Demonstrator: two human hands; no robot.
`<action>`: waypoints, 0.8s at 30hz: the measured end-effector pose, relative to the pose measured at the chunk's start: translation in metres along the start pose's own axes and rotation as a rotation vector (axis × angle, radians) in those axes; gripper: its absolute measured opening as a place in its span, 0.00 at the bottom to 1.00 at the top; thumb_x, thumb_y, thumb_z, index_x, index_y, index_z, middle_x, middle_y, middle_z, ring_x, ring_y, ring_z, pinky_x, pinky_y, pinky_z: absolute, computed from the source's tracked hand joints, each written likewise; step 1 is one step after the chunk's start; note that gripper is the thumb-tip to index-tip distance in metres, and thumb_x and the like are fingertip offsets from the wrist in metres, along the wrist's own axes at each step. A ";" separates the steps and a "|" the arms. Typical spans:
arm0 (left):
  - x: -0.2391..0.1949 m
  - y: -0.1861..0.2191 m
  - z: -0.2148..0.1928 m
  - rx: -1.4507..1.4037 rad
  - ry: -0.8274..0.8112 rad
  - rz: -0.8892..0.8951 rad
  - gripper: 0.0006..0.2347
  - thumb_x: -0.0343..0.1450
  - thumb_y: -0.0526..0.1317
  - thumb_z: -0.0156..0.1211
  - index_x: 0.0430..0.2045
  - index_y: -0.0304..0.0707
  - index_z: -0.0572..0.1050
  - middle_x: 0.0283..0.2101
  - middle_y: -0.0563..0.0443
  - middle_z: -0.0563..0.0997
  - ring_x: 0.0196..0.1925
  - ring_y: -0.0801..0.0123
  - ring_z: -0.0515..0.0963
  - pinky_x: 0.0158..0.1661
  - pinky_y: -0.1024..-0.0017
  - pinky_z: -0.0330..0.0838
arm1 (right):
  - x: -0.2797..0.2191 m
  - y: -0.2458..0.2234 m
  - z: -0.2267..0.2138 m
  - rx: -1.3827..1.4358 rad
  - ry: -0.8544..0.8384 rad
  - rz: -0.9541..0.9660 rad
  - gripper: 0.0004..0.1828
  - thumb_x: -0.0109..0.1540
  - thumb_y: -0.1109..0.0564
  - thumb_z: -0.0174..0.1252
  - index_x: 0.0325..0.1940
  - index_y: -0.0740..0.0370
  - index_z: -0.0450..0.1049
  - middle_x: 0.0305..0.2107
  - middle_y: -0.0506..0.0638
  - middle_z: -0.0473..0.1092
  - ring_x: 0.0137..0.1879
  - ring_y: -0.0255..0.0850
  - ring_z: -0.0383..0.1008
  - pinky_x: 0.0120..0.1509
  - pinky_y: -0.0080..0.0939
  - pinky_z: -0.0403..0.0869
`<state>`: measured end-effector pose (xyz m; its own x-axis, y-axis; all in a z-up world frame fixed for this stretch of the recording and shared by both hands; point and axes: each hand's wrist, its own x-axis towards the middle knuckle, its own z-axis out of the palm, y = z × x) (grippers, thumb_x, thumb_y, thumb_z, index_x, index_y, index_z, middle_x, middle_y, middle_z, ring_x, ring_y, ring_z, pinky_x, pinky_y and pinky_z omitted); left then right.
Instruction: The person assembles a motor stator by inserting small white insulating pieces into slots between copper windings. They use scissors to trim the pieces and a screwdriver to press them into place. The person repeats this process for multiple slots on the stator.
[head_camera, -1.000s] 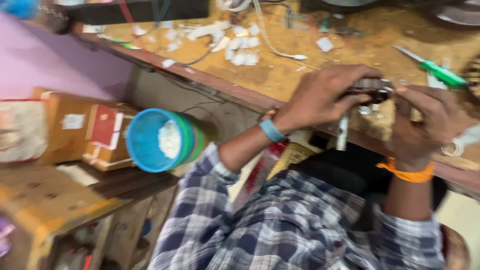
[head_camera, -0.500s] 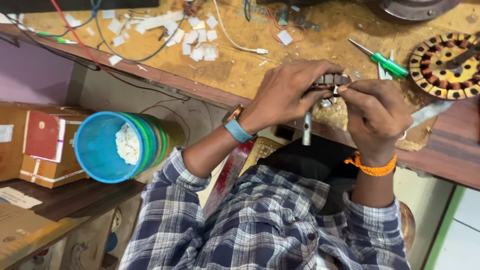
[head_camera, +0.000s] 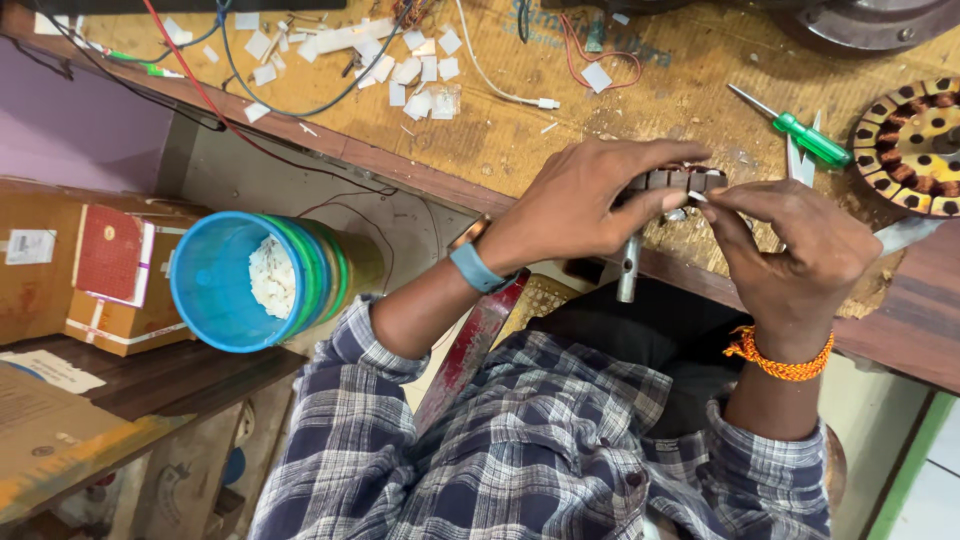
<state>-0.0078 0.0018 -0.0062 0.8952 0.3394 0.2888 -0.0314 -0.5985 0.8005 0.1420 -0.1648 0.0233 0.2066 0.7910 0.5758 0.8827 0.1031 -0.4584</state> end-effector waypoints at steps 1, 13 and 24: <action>-0.001 0.001 0.000 -0.014 -0.035 -0.053 0.18 0.77 0.51 0.57 0.61 0.51 0.73 0.47 0.47 0.86 0.49 0.54 0.87 0.50 0.58 0.80 | 0.000 0.000 0.000 0.022 -0.015 0.000 0.10 0.66 0.69 0.74 0.44 0.68 0.77 0.36 0.57 0.78 0.42 0.44 0.82 0.44 0.35 0.76; 0.004 0.011 0.004 0.150 -0.087 -0.052 0.16 0.75 0.46 0.59 0.57 0.48 0.72 0.49 0.48 0.85 0.47 0.51 0.85 0.41 0.56 0.78 | 0.003 -0.017 -0.012 -0.050 -0.069 0.049 0.09 0.62 0.73 0.71 0.41 0.70 0.77 0.37 0.59 0.77 0.41 0.45 0.80 0.44 0.37 0.76; 0.000 0.011 0.010 0.148 -0.013 -0.010 0.15 0.74 0.45 0.61 0.52 0.42 0.70 0.45 0.45 0.84 0.39 0.47 0.84 0.32 0.54 0.74 | 0.014 -0.030 -0.015 -0.180 -0.129 -0.031 0.09 0.61 0.73 0.72 0.40 0.72 0.78 0.36 0.59 0.76 0.41 0.47 0.79 0.42 0.40 0.75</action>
<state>-0.0039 -0.0120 -0.0027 0.9009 0.3371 0.2733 0.0428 -0.6959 0.7169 0.1247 -0.1661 0.0554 0.1323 0.8609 0.4912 0.9513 0.0290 -0.3070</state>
